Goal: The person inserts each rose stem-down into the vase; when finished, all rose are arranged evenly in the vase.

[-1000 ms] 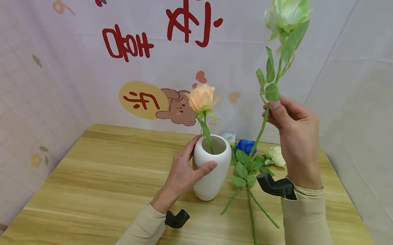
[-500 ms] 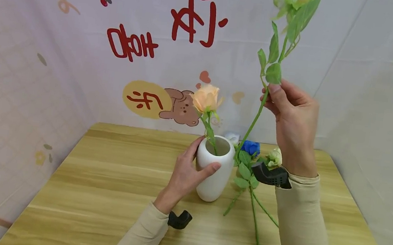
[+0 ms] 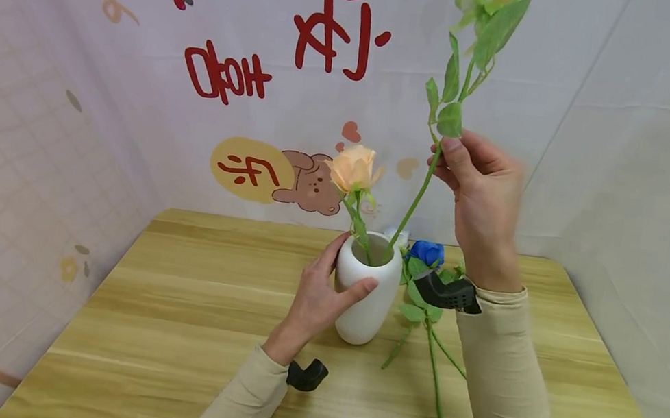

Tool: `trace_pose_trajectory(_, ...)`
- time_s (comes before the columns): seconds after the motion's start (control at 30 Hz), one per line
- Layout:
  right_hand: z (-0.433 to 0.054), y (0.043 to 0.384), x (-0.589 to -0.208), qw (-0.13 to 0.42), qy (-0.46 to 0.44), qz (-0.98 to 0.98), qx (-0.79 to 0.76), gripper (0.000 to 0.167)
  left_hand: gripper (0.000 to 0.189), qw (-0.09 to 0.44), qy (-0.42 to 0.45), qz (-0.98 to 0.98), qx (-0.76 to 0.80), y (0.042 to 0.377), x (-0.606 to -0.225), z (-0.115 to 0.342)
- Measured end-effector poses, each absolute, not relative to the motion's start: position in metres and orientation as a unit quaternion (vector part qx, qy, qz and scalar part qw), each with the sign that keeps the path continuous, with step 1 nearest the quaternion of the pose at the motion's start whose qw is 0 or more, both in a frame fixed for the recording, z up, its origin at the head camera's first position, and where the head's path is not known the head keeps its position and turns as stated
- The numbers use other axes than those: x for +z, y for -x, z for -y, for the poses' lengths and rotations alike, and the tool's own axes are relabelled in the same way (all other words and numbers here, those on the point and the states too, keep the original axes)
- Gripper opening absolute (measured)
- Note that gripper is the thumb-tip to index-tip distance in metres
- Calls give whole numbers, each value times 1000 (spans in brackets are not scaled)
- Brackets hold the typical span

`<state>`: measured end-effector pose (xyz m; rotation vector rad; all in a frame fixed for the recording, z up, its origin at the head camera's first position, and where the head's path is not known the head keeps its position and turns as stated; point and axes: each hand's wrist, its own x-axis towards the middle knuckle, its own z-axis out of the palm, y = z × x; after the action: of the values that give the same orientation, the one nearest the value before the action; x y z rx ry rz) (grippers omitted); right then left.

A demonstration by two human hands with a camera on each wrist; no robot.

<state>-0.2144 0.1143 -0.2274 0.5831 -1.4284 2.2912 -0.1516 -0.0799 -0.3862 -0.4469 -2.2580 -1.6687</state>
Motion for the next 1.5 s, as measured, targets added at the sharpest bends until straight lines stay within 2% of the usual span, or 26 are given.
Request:
trace_pose_trajectory(0.33,-111,218,-249,174,-200,583,768,25,102,151,154,788,-577,153,-385,77)
trace_pose_trajectory(1.1,-113,200,-301,86,-189,763,612,30,100,153,146,795,-569,155,-385,77)
trace_pose_trajectory(1.3,-115,199,-308,87,-180,787,584,34,95,151,148,790,-575,153,-386,78)
trace_pose_trajectory(1.5,-119,198,-318,86,-177,810,553,30,92,150,155,786,-579,151,-384,79)
